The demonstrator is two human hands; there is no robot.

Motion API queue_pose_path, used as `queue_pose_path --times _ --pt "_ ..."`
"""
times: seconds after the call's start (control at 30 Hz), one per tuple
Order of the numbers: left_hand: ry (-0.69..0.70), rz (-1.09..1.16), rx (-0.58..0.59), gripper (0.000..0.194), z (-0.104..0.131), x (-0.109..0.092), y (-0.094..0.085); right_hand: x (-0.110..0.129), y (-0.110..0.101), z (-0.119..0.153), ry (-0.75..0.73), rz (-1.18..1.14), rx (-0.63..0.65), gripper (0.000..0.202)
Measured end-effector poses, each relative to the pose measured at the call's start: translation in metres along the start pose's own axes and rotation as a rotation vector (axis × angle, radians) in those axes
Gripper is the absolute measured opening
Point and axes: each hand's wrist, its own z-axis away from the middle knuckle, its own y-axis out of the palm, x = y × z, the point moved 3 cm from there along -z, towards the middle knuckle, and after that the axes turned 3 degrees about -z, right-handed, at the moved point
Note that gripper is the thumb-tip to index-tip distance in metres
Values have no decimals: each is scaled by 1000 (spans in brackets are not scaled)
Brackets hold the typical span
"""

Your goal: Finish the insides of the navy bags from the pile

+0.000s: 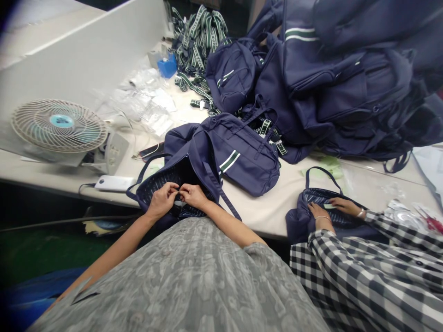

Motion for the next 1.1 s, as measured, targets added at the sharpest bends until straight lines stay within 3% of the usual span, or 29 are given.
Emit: queue_pose_path --times 0.3,0.57,0.67,0.87,0.97,1.1 --pt "14 -18 6 17 4 -2 2 1 1 2 37 56 15 11" --pt "113 -115 8 16 10 0 5 6 1 4 -32 164 76 13" --pt "141 -128 31 17 9 1 7 -1 4 2 9 77 82 12" --pt "-30 15 96 17 -1 10 5 -9 0 -5 242 -286 4 7" --pt "-25 -4 115 16 -2 14 2 -7 -6 -6 266 -320 -56 7" --pt "34 -131 43 20 -2 16 -5 -7 -11 -5 260 -258 -93 15"
